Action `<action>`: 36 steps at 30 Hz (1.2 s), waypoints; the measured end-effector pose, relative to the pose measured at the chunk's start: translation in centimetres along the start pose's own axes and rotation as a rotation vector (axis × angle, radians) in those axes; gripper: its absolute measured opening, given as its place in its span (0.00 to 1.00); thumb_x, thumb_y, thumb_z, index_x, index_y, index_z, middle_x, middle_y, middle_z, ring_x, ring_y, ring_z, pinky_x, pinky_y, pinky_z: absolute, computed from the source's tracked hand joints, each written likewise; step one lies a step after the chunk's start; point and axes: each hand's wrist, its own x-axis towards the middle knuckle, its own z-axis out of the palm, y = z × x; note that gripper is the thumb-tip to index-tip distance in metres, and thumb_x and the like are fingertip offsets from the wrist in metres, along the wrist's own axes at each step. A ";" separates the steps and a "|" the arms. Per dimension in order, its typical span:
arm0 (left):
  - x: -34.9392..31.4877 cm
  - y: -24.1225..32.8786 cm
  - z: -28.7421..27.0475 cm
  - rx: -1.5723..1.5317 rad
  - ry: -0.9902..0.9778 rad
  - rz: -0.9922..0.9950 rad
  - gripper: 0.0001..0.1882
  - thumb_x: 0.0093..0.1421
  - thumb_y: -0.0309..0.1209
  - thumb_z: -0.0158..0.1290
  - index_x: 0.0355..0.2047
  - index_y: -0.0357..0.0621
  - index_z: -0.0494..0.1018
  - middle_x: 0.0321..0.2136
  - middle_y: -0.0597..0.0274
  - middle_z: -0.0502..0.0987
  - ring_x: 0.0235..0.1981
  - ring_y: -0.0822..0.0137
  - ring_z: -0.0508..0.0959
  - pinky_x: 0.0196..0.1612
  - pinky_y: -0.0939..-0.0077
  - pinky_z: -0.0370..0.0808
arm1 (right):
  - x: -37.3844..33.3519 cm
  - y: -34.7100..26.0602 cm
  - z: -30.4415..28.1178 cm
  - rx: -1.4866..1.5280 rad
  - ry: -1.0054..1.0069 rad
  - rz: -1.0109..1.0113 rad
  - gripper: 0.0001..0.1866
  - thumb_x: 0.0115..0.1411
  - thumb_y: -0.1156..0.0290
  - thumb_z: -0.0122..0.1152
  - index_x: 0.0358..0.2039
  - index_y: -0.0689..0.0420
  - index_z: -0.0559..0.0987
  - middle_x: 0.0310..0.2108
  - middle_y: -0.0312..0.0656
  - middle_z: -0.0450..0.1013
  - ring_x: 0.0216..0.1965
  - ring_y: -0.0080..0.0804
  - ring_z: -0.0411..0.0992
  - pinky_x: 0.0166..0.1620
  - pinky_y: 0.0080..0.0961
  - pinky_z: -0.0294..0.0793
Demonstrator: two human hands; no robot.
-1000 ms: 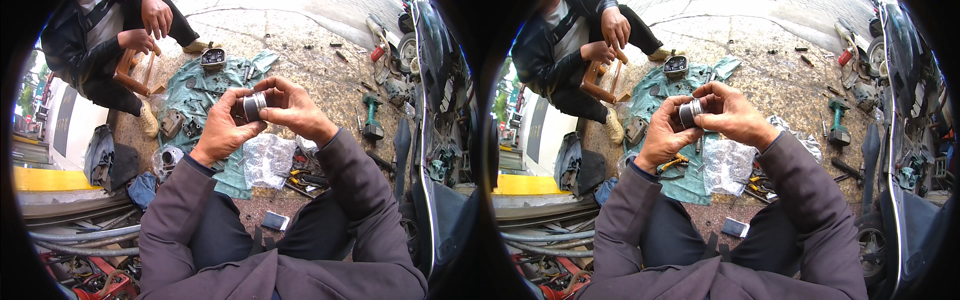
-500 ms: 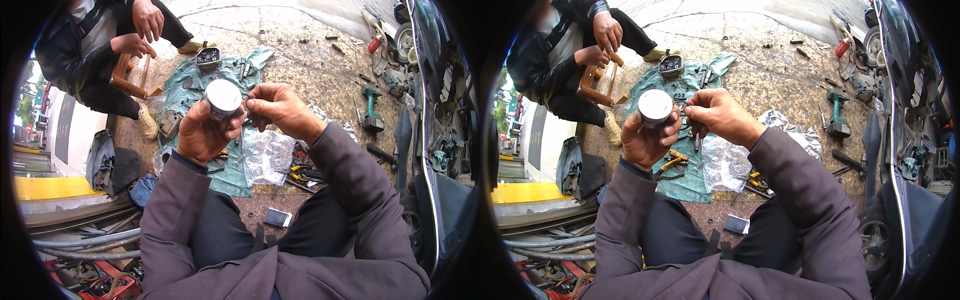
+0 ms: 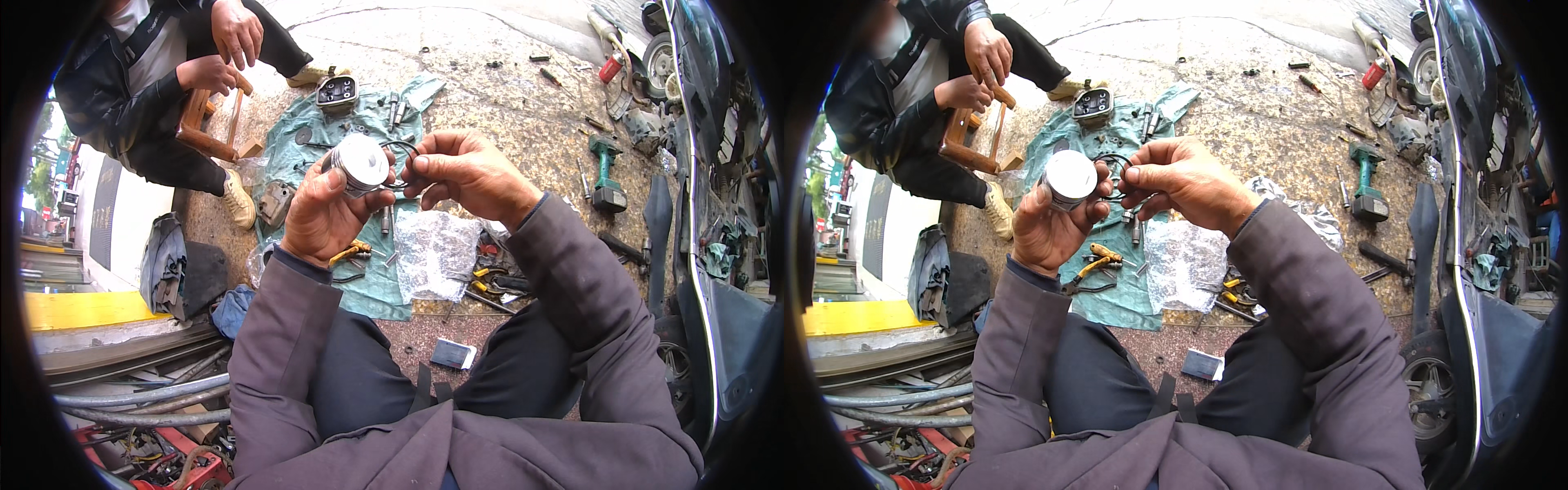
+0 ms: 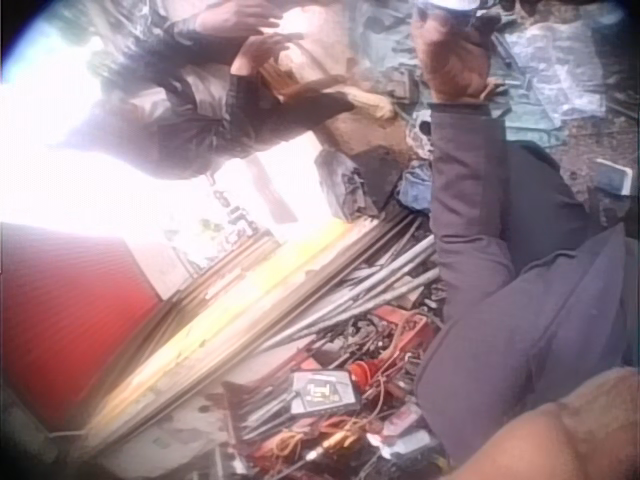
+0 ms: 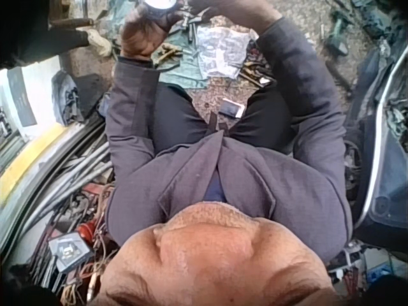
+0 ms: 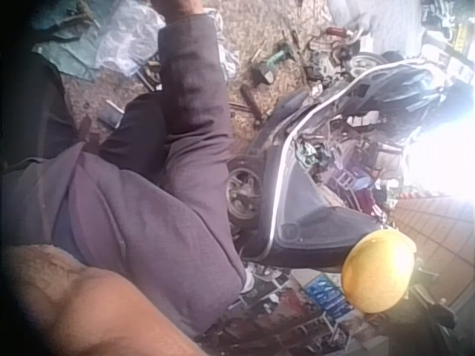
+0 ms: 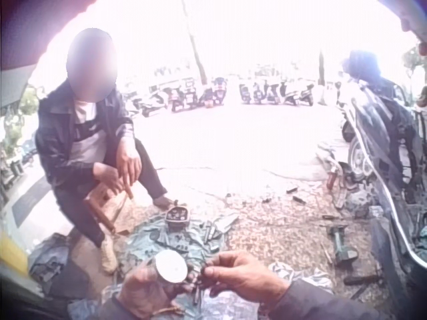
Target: The person unpacks a new piston and cylinder head, then installs piston rings onto the piston using pliers and fingers. The person handles the piston, rings, and cylinder head, and uses pliers to compress and seat the rings.
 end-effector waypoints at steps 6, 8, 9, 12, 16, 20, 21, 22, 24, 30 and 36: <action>0.0 0.1 0.8 0.085 0.067 -0.001 0.34 0.59 0.42 0.59 0.59 0.34 0.64 0.55 0.43 0.70 0.55 0.51 0.73 0.56 0.58 0.75 | 0.1 0.0 0.1 -0.060 0.084 -0.030 0.09 0.64 0.69 0.62 0.39 0.60 0.76 0.35 0.42 0.77 0.32 0.30 0.79 0.32 0.25 0.81; 0.1 -0.2 1.0 0.099 0.119 0.023 0.33 0.60 0.42 0.58 0.59 0.33 0.64 0.55 0.43 0.70 0.56 0.52 0.73 0.58 0.58 0.74 | 0.2 0.0 0.3 -0.100 0.127 -0.053 0.09 0.64 0.69 0.62 0.39 0.60 0.76 0.34 0.42 0.77 0.32 0.30 0.79 0.32 0.24 0.81; 0.2 -0.3 1.1 0.103 0.138 0.036 0.33 0.61 0.42 0.58 0.59 0.33 0.64 0.55 0.44 0.70 0.56 0.52 0.73 0.58 0.58 0.73 | 0.2 0.0 0.4 -0.122 0.144 -0.065 0.08 0.64 0.69 0.62 0.39 0.60 0.76 0.34 0.42 0.77 0.32 0.29 0.79 0.31 0.23 0.81; 0.4 -0.4 1.0 0.087 0.193 0.058 0.32 0.61 0.41 0.57 0.59 0.34 0.64 0.55 0.44 0.71 0.56 0.52 0.73 0.59 0.59 0.72 | 0.2 0.2 0.6 -0.152 0.171 -0.094 0.08 0.65 0.69 0.61 0.38 0.59 0.75 0.33 0.41 0.77 0.31 0.29 0.79 0.30 0.22 0.80; 0.4 -0.3 0.7 0.059 0.259 0.098 0.28 0.61 0.43 0.57 0.56 0.38 0.67 0.53 0.47 0.72 0.55 0.53 0.73 0.58 0.57 0.72 | 0.2 0.0 0.4 -0.080 0.164 -0.117 0.07 0.65 0.69 0.59 0.36 0.58 0.75 0.31 0.41 0.76 0.29 0.28 0.79 0.28 0.21 0.79; 0.3 0.0 0.7 -0.049 0.295 0.182 0.28 0.59 0.46 0.59 0.54 0.43 0.69 0.52 0.50 0.73 0.56 0.52 0.71 0.58 0.43 0.70 | 0.3 -0.2 -0.1 0.002 0.210 0.044 0.04 0.65 0.72 0.57 0.36 0.58 0.75 0.30 0.41 0.76 0.26 0.29 0.78 0.24 0.23 0.78; 0.4 -0.1 0.7 -0.055 0.283 0.192 0.28 0.59 0.47 0.59 0.54 0.45 0.70 0.53 0.51 0.73 0.56 0.52 0.71 0.58 0.39 0.69 | 0.3 0.0 0.0 0.016 0.197 0.067 0.03 0.65 0.73 0.57 0.36 0.58 0.74 0.29 0.41 0.76 0.25 0.30 0.78 0.23 0.23 0.78; 0.4 -0.1 0.8 -0.062 0.262 0.182 0.28 0.59 0.47 0.59 0.54 0.46 0.69 0.54 0.52 0.73 0.56 0.52 0.71 0.57 0.38 0.69 | 0.4 0.3 0.1 0.045 0.168 0.113 0.04 0.65 0.72 0.57 0.37 0.59 0.74 0.28 0.41 0.75 0.25 0.30 0.78 0.23 0.23 0.79; 0.4 -0.1 1.0 -0.081 0.218 0.160 0.28 0.59 0.48 0.59 0.54 0.46 0.69 0.54 0.52 0.72 0.57 0.53 0.70 0.56 0.38 0.70 | 0.6 0.9 0.5 0.064 0.141 0.151 0.06 0.65 0.71 0.57 0.36 0.60 0.73 0.28 0.43 0.75 0.25 0.32 0.78 0.22 0.23 0.77; 0.1 0.0 1.4 0.042 0.239 0.104 0.29 0.60 0.48 0.57 0.56 0.46 0.67 0.54 0.52 0.72 0.55 0.55 0.73 0.52 0.49 0.76 | 1.2 1.3 1.6 -0.522 0.348 0.016 0.20 0.63 0.62 0.62 0.47 0.66 0.75 0.32 0.41 0.75 0.30 0.24 0.74 0.30 0.23 0.77; 0.5 -0.5 1.8 0.063 0.240 0.058 0.25 0.61 0.44 0.56 0.54 0.43 0.70 0.53 0.54 0.73 0.51 0.61 0.76 0.49 0.58 0.77 | 0.8 0.7 2.1 -0.502 0.184 -0.159 0.10 0.64 0.69 0.59 0.38 0.64 0.80 0.26 0.36 0.76 0.25 0.17 0.71 0.27 0.19 0.72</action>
